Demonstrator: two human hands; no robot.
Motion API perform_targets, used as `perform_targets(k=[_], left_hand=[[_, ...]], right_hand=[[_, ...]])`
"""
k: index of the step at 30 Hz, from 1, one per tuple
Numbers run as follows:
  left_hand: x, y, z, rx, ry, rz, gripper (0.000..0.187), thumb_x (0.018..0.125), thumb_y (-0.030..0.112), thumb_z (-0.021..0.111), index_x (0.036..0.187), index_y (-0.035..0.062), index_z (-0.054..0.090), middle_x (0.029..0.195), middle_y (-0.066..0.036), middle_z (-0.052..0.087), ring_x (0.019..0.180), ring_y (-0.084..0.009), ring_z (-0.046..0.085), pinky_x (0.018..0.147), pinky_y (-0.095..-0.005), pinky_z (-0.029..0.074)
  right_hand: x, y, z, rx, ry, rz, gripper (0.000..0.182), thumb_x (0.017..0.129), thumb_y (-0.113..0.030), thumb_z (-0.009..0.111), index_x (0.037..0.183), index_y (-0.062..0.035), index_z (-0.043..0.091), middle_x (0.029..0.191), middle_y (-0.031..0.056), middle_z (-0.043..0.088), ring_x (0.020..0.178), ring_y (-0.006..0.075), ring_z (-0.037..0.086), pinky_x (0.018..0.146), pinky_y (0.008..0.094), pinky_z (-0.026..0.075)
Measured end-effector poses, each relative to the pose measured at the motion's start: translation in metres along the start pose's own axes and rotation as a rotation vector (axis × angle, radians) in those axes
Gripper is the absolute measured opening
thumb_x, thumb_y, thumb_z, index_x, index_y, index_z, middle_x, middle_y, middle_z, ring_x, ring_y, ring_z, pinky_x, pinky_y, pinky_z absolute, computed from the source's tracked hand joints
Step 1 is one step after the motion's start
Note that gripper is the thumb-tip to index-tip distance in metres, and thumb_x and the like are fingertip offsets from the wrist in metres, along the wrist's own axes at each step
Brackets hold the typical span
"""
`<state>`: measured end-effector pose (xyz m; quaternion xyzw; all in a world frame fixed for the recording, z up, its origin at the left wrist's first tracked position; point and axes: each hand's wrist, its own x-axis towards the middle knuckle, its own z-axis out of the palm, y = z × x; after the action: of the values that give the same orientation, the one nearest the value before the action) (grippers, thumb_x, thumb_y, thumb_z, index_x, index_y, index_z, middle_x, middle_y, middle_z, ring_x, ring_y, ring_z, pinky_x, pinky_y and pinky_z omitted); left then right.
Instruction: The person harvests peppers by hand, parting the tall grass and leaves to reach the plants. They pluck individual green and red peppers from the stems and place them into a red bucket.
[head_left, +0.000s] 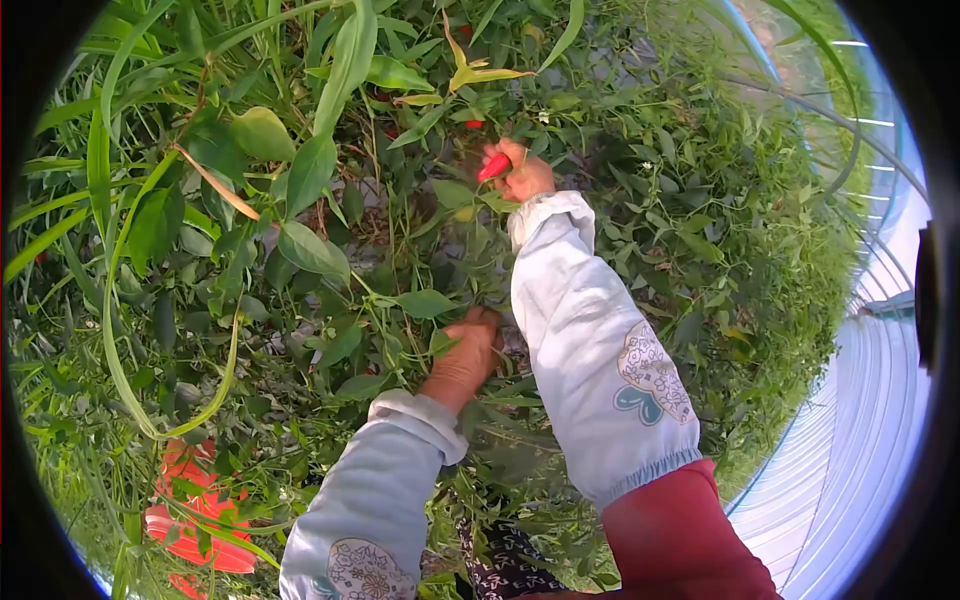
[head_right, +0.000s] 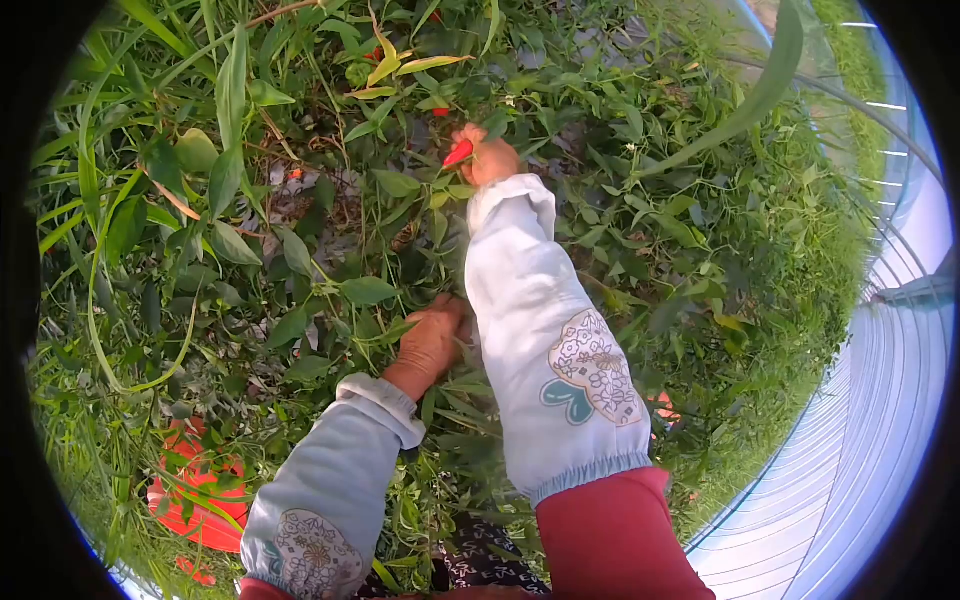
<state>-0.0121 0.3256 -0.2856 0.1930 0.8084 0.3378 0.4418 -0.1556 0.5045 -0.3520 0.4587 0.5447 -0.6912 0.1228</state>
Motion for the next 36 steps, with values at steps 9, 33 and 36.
perform_targets(k=[9,33,36], left_hand=[[0.025,0.009,-0.067,-0.623,0.573,-0.085,0.022,0.079,0.023,0.062,0.088,0.0029,0.063,0.073,-0.009,0.062,0.068,-0.0130,0.057,0.066,-0.0268,0.045],[0.213,-0.035,-0.095,0.257,0.223,-0.193,0.054,0.082,0.042,0.053,0.121,0.0060,0.048,0.095,-0.013,0.062,0.069,-0.0216,0.061,0.060,-0.0330,0.048],[0.195,-0.034,-0.098,-0.412,0.202,-0.278,0.048,0.080,0.035,0.061,0.117,0.0068,0.049,0.089,-0.007,0.061,0.054,-0.0121,0.055,0.045,-0.0257,0.043]], right_hand=[[-0.055,0.027,-0.011,0.726,-0.023,0.075,0.018,0.085,-0.025,0.059,0.094,-0.0105,0.052,0.085,0.0045,0.057,0.066,0.0175,0.054,0.056,0.0289,0.046],[-0.061,0.075,-0.009,0.700,-0.103,-0.102,0.038,0.084,-0.011,0.054,0.120,-0.0025,0.046,0.093,0.0097,0.059,0.063,0.0146,0.054,0.057,0.0283,0.044],[-0.063,0.069,-0.009,0.741,-0.073,-0.074,0.034,0.084,-0.010,0.053,0.117,-0.0031,0.048,0.090,0.0098,0.060,0.061,0.0152,0.055,0.054,0.0279,0.044]])
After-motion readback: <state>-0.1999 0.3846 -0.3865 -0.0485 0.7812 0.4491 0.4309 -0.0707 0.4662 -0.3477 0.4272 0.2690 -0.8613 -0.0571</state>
